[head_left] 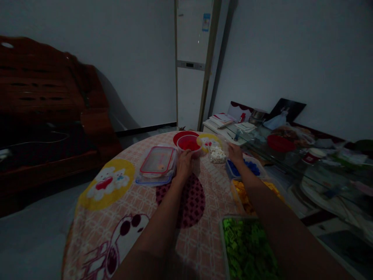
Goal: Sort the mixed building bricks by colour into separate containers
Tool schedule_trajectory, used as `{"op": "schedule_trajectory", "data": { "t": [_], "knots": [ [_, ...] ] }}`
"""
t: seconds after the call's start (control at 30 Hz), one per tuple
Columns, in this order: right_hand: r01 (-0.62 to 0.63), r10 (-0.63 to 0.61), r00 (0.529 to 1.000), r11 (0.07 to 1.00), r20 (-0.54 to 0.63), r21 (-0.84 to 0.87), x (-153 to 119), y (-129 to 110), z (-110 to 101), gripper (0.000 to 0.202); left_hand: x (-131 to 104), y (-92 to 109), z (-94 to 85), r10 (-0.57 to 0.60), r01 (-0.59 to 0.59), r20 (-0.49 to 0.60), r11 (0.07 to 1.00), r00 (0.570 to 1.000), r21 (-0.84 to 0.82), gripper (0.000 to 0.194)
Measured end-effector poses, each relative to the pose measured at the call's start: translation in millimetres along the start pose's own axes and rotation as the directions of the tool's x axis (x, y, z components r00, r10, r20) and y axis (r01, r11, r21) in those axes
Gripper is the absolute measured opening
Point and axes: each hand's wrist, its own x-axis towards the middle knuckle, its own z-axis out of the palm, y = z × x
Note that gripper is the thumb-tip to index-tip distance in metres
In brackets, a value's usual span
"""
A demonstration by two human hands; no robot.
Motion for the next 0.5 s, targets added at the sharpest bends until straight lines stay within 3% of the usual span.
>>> {"op": "schedule_trajectory", "data": {
  "t": [0.1,0.23,0.5],
  "knots": [
    [0.093,-0.088,0.994,0.992,0.067,-0.084,5.0,5.3,8.0,0.042,0.0,-4.3,1.8,0.019,-0.019,-0.001,1.000,1.000,0.001,0.044],
    [0.142,-0.116,0.983,0.972,0.141,-0.186,10.6,8.5,12.4,0.042,0.1,-7.7,0.4,0.024,-0.024,0.009,1.000,1.000,0.009,0.042],
    [0.203,-0.156,0.956,0.964,0.247,-0.174,8.6,11.9,0.9,0.046,-0.1,-5.4,-0.9,0.021,-0.021,0.005,1.000,1.000,-0.003,0.041]
  ]
}}
